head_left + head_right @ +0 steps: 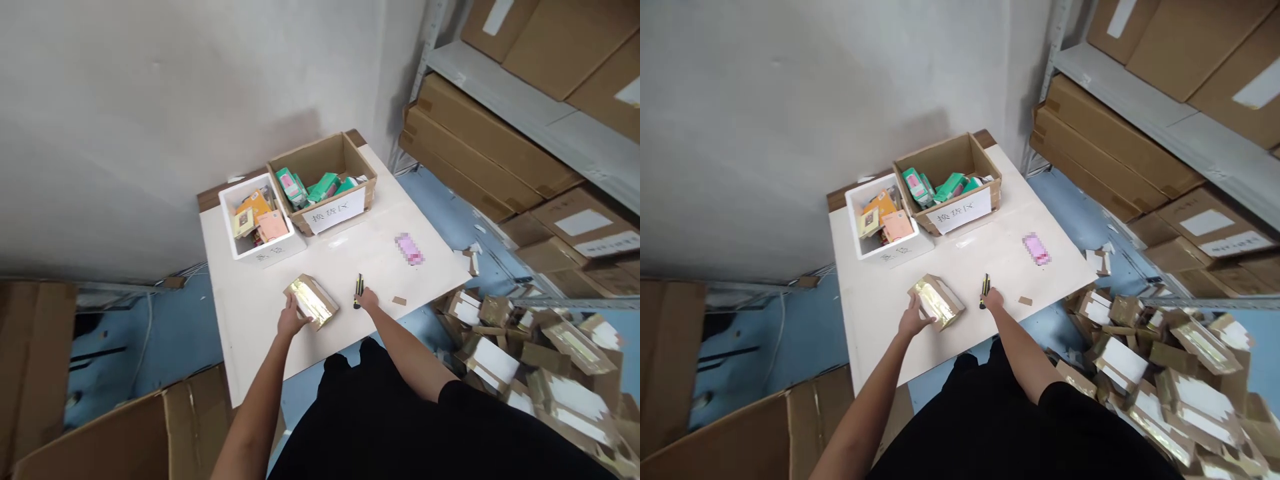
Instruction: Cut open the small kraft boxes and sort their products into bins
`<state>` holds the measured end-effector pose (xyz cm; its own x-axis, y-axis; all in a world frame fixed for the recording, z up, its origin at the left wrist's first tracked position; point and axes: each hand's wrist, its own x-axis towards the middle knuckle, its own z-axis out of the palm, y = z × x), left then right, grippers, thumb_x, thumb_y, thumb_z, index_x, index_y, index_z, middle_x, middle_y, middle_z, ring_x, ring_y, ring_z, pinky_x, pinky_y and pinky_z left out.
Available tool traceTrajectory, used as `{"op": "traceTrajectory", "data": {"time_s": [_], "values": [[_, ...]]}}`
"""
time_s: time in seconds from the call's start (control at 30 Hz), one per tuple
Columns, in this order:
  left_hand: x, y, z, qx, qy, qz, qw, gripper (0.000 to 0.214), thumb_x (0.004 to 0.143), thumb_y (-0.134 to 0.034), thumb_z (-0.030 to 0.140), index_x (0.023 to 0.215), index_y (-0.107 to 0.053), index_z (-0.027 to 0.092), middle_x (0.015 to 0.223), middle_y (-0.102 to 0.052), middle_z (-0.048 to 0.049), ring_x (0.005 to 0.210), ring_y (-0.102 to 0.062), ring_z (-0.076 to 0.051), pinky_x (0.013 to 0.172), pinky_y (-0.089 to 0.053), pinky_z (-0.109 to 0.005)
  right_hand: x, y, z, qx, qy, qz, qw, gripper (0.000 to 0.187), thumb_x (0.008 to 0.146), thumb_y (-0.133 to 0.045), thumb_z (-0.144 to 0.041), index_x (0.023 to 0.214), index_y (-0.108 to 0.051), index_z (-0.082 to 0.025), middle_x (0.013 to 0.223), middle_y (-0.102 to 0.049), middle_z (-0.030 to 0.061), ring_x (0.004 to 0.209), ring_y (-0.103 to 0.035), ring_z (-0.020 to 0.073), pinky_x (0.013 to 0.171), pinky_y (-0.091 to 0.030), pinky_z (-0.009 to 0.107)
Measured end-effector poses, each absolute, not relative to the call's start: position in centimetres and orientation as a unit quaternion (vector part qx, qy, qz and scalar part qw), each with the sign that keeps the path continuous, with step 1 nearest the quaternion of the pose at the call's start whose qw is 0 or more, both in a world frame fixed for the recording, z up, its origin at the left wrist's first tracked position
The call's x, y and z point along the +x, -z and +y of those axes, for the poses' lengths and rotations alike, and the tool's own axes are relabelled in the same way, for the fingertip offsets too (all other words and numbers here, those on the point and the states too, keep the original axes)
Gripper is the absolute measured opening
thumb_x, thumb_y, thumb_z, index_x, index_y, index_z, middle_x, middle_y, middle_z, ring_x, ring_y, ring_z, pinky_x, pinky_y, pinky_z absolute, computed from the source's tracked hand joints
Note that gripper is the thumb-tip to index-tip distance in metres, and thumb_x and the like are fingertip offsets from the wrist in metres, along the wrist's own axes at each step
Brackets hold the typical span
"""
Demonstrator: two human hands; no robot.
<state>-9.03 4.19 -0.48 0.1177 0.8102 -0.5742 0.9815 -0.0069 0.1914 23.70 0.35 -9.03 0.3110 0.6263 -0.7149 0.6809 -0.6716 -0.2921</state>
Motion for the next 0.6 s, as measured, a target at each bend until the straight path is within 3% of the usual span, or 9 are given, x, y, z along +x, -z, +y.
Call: {"op": "traceTrajectory", "data": {"time_s": [0.13, 0.33, 0.43, 0.6], "values": [[-8.0, 0.3, 4.0, 0.668, 0.179, 0.663, 0.286, 0.128, 0.076, -0.083, 0.062, 0.172, -0.005, 0.027, 0.18, -0.001, -0.0144, 0.139, -0.057, -0.038, 0.103, -0.053, -0.041, 22.3, 7.9, 2.6, 0.783, 0.426, 0.452, 0.036, 0.029, 0.102, -0.062, -0.029, 0.126, -0.06, -0.014, 0.118, -0.075, 0.0178, 0.109, -0.073, 0.0272, 0.079, -0.05, 0.029], [-7.7, 0.6, 4.1, 0.654, 0.181, 0.671, 0.297, 0.132, 0.076, -0.083, 0.058, 0.172, 0.002, 0.027, 0.18, 0.003, -0.0128, 0.133, -0.06, -0.036, 0.099, -0.056, -0.041, 17.3, 0.6, 6.3, 0.701, 0.369, 0.607, -0.063, 0.045, 0.107, -0.049, -0.027, 0.15, -0.04, -0.018, 0.116, -0.076, 0.0135, 0.1, -0.073, 0.0273, 0.079, -0.047, 0.03], [-7.5, 0.6, 3.9, 0.652, 0.173, 0.671, 0.307, 0.13, 0.077, -0.082, 0.056, 0.172, 0.002, 0.028, 0.18, 0.004, -0.0116, 0.132, -0.061, -0.035, 0.099, -0.056, -0.041, 12.7, -2.5, 7.1, 0.634, 0.371, 0.676, -0.056, 0.057, 0.105, -0.049, -0.023, 0.159, -0.032, -0.025, 0.115, -0.077, 0.0095, 0.096, -0.073, 0.0268, 0.077, -0.046, 0.03], [-7.3, 0.5, 3.6, 0.65, 0.156, 0.674, 0.316, 0.13, 0.075, -0.084, 0.055, 0.171, -0.001, 0.031, 0.181, 0.003, -0.0112, 0.138, -0.055, -0.037, 0.1, -0.055, -0.042, 7.5, -4.4, 7.4, 0.629, 0.384, 0.676, 0.007, 0.059, 0.101, -0.053, -0.021, 0.157, -0.038, -0.026, 0.115, -0.077, 0.0079, 0.098, -0.073, 0.0265, 0.075, -0.047, 0.029]]}}
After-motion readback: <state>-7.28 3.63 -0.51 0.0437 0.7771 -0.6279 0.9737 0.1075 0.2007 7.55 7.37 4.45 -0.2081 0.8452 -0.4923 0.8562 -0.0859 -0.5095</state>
